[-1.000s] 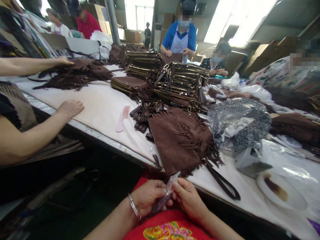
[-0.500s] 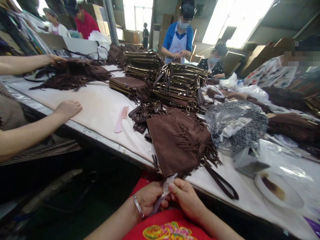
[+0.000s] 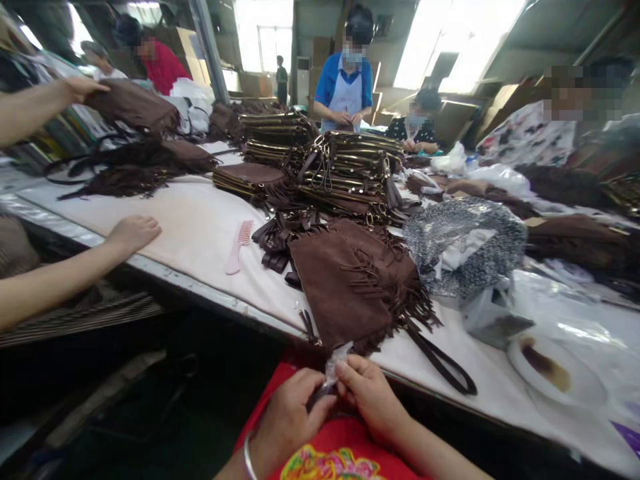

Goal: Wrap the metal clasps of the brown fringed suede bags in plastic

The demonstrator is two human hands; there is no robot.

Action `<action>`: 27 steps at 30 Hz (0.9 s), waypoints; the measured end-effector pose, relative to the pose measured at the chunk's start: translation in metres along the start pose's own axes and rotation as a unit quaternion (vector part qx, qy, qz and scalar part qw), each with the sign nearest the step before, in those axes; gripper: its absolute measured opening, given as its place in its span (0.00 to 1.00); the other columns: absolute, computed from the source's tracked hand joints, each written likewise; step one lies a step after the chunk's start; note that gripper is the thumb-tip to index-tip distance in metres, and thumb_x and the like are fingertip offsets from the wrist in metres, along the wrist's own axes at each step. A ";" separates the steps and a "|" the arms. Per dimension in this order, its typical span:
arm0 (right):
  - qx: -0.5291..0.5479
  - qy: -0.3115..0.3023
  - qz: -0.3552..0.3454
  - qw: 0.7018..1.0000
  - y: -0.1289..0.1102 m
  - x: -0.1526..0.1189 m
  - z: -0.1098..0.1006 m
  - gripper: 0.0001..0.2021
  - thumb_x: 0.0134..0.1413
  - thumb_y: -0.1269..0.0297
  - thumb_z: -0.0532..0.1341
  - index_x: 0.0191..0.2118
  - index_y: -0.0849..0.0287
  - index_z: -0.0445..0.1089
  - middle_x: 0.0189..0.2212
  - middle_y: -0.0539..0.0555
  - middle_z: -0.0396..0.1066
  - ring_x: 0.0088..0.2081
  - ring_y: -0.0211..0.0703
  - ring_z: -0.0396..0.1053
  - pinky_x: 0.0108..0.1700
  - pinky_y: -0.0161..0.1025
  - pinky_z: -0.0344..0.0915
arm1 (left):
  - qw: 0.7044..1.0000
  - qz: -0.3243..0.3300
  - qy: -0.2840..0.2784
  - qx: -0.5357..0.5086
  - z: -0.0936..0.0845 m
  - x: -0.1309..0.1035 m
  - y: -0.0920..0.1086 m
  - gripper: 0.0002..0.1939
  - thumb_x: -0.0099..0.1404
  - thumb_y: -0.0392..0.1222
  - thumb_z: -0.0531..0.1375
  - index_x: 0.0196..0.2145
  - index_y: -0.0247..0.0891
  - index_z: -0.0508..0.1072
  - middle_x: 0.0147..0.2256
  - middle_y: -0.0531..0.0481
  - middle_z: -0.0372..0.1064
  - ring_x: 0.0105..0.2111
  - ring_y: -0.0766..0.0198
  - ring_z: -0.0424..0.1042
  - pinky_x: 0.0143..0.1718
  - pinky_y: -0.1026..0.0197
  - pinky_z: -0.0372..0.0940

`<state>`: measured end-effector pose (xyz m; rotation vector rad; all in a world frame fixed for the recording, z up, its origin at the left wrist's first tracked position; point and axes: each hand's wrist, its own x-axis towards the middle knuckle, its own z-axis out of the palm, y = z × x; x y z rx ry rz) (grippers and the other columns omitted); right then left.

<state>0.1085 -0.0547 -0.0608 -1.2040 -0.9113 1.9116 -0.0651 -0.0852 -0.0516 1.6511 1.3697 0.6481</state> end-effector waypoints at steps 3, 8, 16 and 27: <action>0.009 -0.002 -0.010 1.000 0.000 -0.002 -0.001 0.23 0.49 0.45 0.64 0.22 0.61 0.62 0.15 0.43 0.55 0.18 0.28 0.46 0.22 0.32 0.41 | 0.997 -0.044 -0.008 -0.068 0.008 0.005 0.003 0.12 0.65 0.46 0.56 0.36 0.40 0.78 0.33 0.46 0.74 0.34 0.60 0.71 0.38 0.61 0.62; 0.050 -0.022 -0.003 0.998 0.005 -0.006 -0.008 0.22 0.49 0.45 0.64 0.24 0.60 0.62 0.15 0.44 0.57 0.18 0.30 0.52 0.22 0.31 0.44 | 0.912 -0.190 -0.110 -0.347 0.006 0.015 0.016 0.14 0.58 0.50 0.62 0.27 0.34 0.75 0.23 0.51 0.69 0.21 0.69 0.65 0.26 0.65 0.57; 0.120 -0.051 -0.010 0.991 0.004 -0.005 -0.013 0.20 0.49 0.50 0.67 0.25 0.62 0.63 0.15 0.43 0.59 0.16 0.28 0.52 0.20 0.30 0.43 | 0.817 -0.231 -0.135 -0.511 0.017 0.018 0.010 0.19 0.53 0.51 0.68 0.33 0.29 0.75 0.23 0.49 0.69 0.20 0.73 0.64 0.24 0.69 0.54; -0.009 0.014 0.004 1.000 0.012 -0.018 -0.029 0.24 0.53 0.42 0.58 0.31 0.63 0.69 0.18 0.47 0.64 0.15 0.28 0.48 0.19 0.31 0.39 | 0.940 -0.165 -0.103 -0.280 -0.004 0.025 0.010 0.18 0.60 0.54 0.60 0.31 0.34 0.75 0.28 0.46 0.73 0.27 0.64 0.69 0.31 0.63 0.61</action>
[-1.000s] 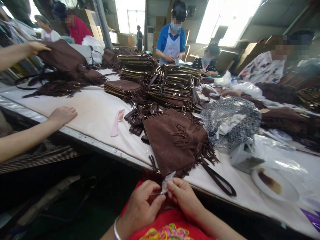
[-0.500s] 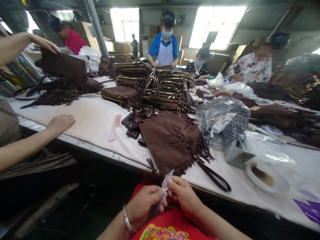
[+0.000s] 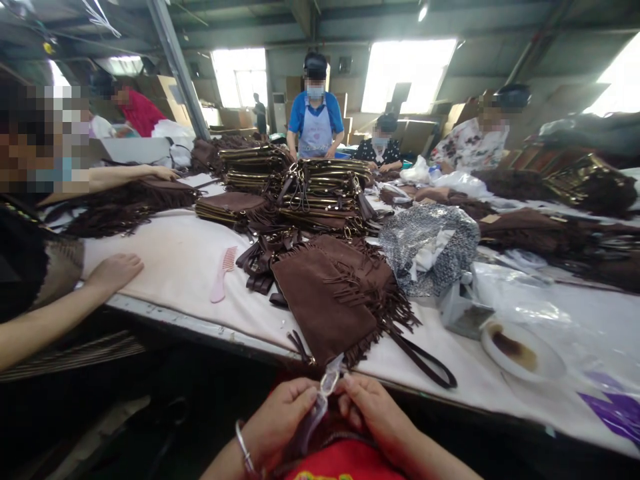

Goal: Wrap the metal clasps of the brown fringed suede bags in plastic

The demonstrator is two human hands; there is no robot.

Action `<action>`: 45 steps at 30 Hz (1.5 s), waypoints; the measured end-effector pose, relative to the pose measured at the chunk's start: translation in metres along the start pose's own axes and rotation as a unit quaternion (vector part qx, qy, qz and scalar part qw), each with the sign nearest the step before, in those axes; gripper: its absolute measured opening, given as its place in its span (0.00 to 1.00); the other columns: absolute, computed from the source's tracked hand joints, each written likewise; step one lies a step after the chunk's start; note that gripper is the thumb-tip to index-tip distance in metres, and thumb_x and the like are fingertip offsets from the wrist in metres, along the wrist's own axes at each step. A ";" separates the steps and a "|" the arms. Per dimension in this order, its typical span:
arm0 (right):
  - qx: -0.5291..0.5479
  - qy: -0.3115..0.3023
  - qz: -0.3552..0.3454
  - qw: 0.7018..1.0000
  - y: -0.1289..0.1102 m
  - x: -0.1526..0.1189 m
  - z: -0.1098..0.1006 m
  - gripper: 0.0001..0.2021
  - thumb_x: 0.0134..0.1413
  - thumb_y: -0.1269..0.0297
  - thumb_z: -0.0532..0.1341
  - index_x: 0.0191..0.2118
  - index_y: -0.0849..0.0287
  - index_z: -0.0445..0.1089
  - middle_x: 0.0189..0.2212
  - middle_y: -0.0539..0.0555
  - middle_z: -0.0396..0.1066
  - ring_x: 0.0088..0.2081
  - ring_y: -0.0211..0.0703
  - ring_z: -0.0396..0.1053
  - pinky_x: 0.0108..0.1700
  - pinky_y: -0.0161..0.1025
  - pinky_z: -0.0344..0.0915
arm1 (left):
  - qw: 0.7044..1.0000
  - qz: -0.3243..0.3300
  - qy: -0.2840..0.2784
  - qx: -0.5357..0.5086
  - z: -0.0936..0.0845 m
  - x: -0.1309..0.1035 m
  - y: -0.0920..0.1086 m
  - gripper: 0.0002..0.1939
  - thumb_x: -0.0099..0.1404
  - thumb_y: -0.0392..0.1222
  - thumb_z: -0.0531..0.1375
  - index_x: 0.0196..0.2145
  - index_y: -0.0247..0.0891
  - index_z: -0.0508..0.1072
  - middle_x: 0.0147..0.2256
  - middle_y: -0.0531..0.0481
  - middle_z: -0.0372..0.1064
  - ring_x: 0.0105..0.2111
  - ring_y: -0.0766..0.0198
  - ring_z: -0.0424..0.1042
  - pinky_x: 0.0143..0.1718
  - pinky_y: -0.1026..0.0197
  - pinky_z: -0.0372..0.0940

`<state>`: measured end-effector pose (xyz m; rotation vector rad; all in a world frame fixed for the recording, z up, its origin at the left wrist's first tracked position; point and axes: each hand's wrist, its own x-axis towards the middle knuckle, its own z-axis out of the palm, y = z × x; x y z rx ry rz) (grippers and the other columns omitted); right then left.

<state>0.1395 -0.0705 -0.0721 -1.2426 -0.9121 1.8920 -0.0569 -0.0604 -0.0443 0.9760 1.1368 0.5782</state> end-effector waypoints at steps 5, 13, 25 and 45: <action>-0.126 0.048 0.021 0.991 0.008 -0.010 -0.015 0.12 0.51 0.56 0.61 0.27 0.62 0.69 0.17 0.47 0.65 0.17 0.30 0.51 0.21 0.32 0.45 | 0.931 0.160 0.207 0.255 -0.024 -0.001 0.019 0.13 0.65 0.49 0.55 0.36 0.39 0.75 0.33 0.47 0.74 0.35 0.58 0.71 0.39 0.59 0.65; -0.207 0.070 -0.062 0.974 -0.007 -0.017 -0.013 0.07 0.50 0.66 0.58 0.26 0.61 0.72 0.20 0.49 0.68 0.24 0.37 0.61 0.28 0.34 0.57 | 0.713 0.300 0.212 0.597 -0.003 0.020 0.039 0.18 0.59 0.33 0.58 0.48 0.40 0.71 0.46 0.41 0.67 0.50 0.47 0.64 0.53 0.44 0.58; -0.176 0.104 -0.063 0.977 -0.017 -0.022 -0.020 0.08 0.51 0.64 0.58 0.27 0.60 0.70 0.19 0.48 0.64 0.22 0.35 0.57 0.26 0.33 0.55 | 0.932 -0.001 0.014 0.363 -0.004 0.026 0.082 0.11 0.61 0.41 0.53 0.23 0.38 0.66 0.20 0.52 0.64 0.20 0.65 0.64 0.23 0.63 0.55; -0.314 0.224 -0.161 0.908 -0.051 -0.037 -0.032 0.09 0.49 0.62 0.63 0.37 0.58 0.67 0.29 0.50 0.71 0.29 0.39 0.67 0.33 0.35 0.62 | 0.917 -0.102 -0.005 -0.387 0.101 0.079 0.047 0.11 0.60 0.39 0.65 0.39 0.32 0.72 0.36 0.41 0.77 0.33 0.57 0.77 0.39 0.54 0.71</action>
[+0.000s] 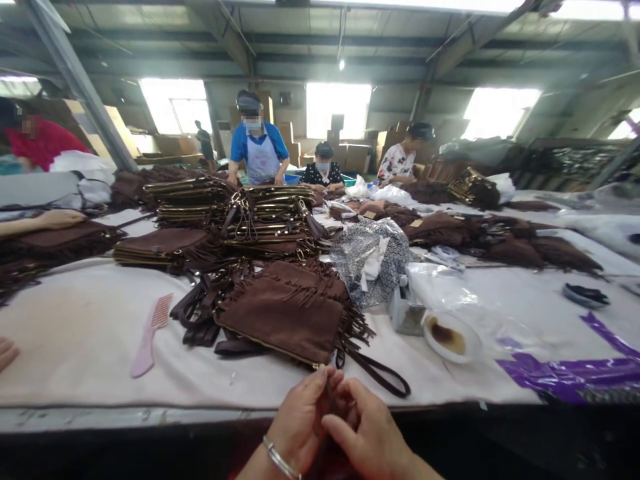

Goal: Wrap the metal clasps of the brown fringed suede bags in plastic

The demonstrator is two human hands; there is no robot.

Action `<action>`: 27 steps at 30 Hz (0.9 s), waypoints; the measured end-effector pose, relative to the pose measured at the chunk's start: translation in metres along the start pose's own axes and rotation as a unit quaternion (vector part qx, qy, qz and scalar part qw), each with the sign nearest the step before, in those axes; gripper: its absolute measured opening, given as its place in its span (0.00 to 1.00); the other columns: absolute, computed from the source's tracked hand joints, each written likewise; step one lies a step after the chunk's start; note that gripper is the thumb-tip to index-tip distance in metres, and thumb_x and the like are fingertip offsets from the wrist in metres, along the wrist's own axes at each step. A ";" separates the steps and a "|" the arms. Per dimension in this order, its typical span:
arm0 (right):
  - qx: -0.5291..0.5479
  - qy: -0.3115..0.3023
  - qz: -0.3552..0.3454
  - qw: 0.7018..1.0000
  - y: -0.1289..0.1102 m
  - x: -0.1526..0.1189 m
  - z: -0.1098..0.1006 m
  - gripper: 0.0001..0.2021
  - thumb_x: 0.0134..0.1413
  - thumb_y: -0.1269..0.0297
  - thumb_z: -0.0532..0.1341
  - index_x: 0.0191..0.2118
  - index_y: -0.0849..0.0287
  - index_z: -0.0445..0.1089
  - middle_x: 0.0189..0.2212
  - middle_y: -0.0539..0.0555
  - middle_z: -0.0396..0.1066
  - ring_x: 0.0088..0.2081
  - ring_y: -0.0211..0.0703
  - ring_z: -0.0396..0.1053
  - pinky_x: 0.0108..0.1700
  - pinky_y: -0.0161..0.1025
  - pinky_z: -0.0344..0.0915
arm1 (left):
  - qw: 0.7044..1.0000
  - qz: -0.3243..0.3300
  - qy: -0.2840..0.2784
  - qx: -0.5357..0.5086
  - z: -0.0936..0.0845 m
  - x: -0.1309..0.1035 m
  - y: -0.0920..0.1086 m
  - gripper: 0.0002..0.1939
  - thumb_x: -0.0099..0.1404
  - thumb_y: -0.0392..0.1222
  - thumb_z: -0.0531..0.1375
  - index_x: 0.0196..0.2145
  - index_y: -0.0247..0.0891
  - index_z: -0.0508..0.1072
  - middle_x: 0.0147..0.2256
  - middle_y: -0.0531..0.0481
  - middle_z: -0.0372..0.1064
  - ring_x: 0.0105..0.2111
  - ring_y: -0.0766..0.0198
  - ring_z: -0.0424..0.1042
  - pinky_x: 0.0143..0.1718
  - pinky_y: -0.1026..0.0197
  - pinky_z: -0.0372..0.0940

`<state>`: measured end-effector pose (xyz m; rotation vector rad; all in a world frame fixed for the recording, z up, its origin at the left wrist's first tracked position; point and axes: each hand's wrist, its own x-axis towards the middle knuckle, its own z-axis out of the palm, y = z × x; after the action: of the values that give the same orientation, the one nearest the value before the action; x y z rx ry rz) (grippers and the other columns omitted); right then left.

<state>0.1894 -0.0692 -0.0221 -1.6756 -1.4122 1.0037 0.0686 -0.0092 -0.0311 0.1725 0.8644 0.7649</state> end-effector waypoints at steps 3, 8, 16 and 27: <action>0.012 0.012 -0.004 1.000 -0.001 0.006 0.006 0.05 0.48 0.65 0.62 0.33 0.58 0.67 0.27 0.50 0.72 0.29 0.39 0.68 0.32 0.35 0.62 | 1.000 0.015 0.011 0.003 0.006 0.000 0.000 0.11 0.60 0.38 0.65 0.39 0.31 0.72 0.36 0.41 0.77 0.33 0.60 0.76 0.39 0.56 0.71; 0.296 -0.101 0.148 0.938 0.012 0.012 0.014 0.16 0.49 0.50 0.60 0.27 0.59 0.63 0.10 0.43 0.60 0.11 0.31 0.53 0.15 0.30 0.44 | 0.999 0.013 0.019 0.049 0.000 -0.004 0.003 0.13 0.60 0.42 0.64 0.40 0.33 0.71 0.35 0.43 0.76 0.32 0.61 0.75 0.28 0.63 0.68; 0.341 -0.149 0.212 0.904 0.019 0.012 0.015 0.21 0.45 0.44 0.60 0.21 0.59 0.63 0.08 0.44 0.57 0.10 0.30 0.51 0.14 0.30 0.44 | 0.998 0.014 -0.031 0.057 -0.006 -0.003 -0.001 0.15 0.60 0.47 0.63 0.40 0.35 0.68 0.31 0.46 0.75 0.20 0.65 0.69 0.19 0.62 0.62; 0.045 -0.006 -0.039 0.998 0.012 0.011 0.004 0.16 0.53 0.53 0.56 0.23 0.59 0.66 0.24 0.55 0.69 0.27 0.41 0.66 0.32 0.38 0.62 | 0.999 0.004 -0.009 0.049 -0.006 -0.012 0.004 0.12 0.61 0.44 0.63 0.39 0.36 0.68 0.33 0.45 0.76 0.33 0.59 0.76 0.36 0.58 0.68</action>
<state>0.1919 -0.0600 -0.0358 -1.5392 -1.4082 1.0203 0.0570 -0.0151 -0.0261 0.2690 0.8845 0.7278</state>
